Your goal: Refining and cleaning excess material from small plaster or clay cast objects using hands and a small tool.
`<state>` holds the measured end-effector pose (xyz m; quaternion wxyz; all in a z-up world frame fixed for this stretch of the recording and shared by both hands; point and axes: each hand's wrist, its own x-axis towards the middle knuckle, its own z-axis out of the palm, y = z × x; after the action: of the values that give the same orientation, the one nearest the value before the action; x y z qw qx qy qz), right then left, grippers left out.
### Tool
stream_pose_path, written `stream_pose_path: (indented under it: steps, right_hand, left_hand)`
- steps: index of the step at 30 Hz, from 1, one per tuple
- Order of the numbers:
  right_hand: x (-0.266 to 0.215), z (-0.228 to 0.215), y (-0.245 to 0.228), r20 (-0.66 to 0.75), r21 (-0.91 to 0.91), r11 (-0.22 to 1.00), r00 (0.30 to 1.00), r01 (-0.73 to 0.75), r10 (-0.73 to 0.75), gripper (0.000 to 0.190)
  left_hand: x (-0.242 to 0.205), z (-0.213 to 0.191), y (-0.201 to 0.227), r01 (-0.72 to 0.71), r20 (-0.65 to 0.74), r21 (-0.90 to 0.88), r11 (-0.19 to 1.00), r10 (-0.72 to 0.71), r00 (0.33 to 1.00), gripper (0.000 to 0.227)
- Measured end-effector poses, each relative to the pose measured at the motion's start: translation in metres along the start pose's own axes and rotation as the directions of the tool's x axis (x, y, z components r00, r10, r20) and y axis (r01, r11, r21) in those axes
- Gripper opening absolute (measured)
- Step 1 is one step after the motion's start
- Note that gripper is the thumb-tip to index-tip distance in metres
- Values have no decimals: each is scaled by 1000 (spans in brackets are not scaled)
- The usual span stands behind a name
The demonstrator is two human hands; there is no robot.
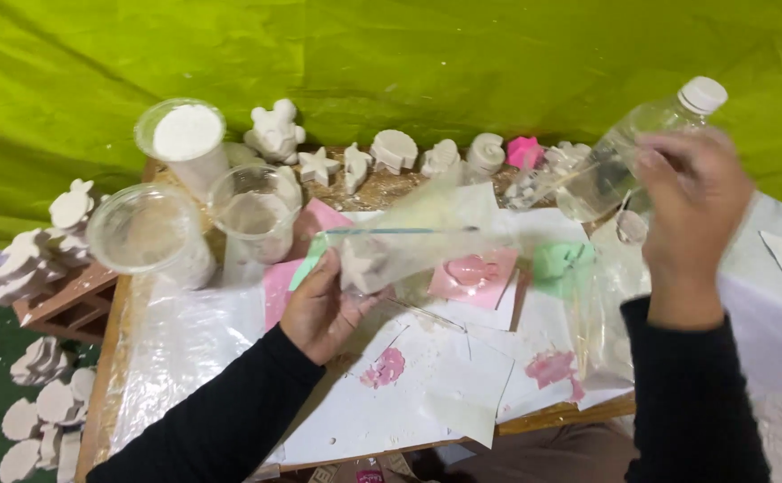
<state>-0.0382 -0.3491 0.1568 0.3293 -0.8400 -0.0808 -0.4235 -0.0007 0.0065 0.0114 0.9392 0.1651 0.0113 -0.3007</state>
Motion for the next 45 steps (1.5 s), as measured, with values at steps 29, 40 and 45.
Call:
stream_pose_path:
  steps: [29, 40, 45]
  right_hand:
    - [66, 119, 146, 591, -807, 490, 448, 330, 671, 34]
    - [60, 122, 151, 558, -830, 465, 467, 308, 686, 34]
    - [63, 123, 146, 556, -831, 466, 453, 303, 697, 34]
  left_hand:
    - [9, -2, -3, 71, -264, 65, 995, -51, 963, 46]
    - [9, 1, -2, 74, -238, 51, 996, -60, 970, 46]
    - [10, -9, -5, 66, -224, 50, 997, -53, 973, 45]
